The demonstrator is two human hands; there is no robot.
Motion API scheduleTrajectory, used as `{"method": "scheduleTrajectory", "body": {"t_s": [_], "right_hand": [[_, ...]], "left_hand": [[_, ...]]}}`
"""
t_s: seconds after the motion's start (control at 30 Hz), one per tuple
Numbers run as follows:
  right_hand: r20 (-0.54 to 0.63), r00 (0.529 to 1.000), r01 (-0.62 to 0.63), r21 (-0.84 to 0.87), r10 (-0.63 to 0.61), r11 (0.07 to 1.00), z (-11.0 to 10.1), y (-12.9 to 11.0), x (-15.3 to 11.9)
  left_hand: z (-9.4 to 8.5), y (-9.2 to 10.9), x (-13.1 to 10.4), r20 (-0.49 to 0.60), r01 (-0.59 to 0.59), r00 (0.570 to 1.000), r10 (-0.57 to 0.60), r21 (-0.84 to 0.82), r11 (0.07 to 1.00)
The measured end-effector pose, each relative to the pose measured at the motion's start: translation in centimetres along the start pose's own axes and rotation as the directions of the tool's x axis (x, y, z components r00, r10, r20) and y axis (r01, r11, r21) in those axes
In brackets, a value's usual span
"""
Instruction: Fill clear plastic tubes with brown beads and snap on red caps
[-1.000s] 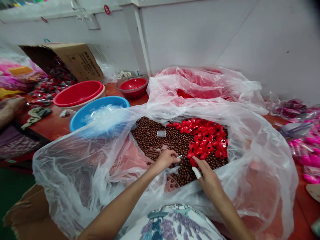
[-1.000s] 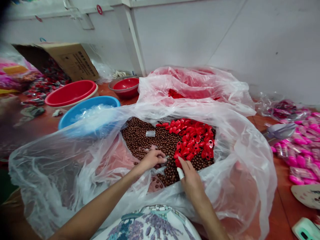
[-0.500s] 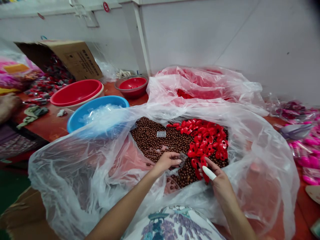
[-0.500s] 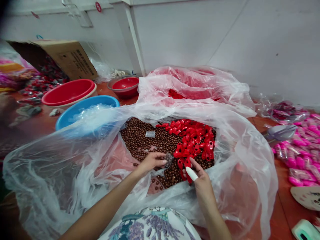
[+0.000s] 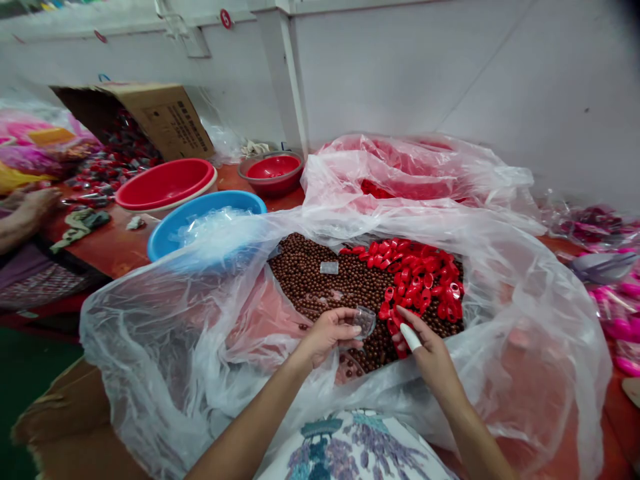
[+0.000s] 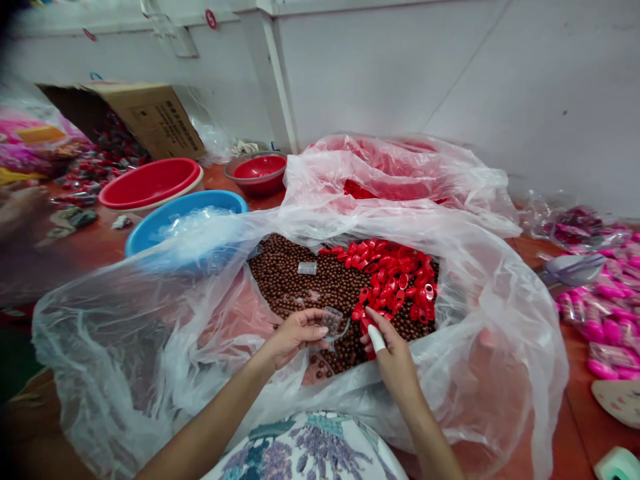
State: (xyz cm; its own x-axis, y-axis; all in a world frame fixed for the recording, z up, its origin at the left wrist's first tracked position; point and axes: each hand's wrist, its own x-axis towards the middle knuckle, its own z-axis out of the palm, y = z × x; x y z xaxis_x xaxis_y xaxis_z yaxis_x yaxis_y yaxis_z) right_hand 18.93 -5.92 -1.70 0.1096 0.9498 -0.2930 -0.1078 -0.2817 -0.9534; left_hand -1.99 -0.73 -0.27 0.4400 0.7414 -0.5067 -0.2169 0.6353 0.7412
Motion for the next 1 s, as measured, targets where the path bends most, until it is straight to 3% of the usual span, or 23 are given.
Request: {"method": "scheduleTrajectory", "body": {"t_s": [0.23, 0.5, 0.63, 0.8, 1.0], "right_hand": [[0.047, 0.983, -0.181, 0.308, 0.176, 0.934, 0.6, -0.7, 0.2], [0.013, 0.995, -0.096, 0.108, 0.095, 0.99, 0.9, 0.0, 0.3], [0.025, 0.994, -0.106, 0.084, 0.104, 0.991, 0.9, 0.2, 0.5], [-0.002, 0.996, -0.09, 0.062, 0.091, 0.994, 1.1, -0.1, 0.3], [-0.02, 0.997, -0.077, 0.077, 0.079, 0.994, 0.5, 0.3, -0.3]], "left_hand": [[-0.1, -0.2, -0.6, 0.002, -0.001, 1.0, 0.001, 0.011, 1.0], [-0.5, -0.3, -0.7, -0.013, -0.004, 1.0, 0.004, 0.002, 1.0], [-1.2, 0.1, -0.4, -0.054, -0.025, 0.998, 0.03, 0.098, 0.995], [-2.3, -0.4, 1.9, -0.157, -0.01, 0.985, 0.075, 0.379, 0.925], [-1.6, -1.5, 5.7, -0.165, 0.015, 0.984, 0.071, 0.47, 0.882]]}}
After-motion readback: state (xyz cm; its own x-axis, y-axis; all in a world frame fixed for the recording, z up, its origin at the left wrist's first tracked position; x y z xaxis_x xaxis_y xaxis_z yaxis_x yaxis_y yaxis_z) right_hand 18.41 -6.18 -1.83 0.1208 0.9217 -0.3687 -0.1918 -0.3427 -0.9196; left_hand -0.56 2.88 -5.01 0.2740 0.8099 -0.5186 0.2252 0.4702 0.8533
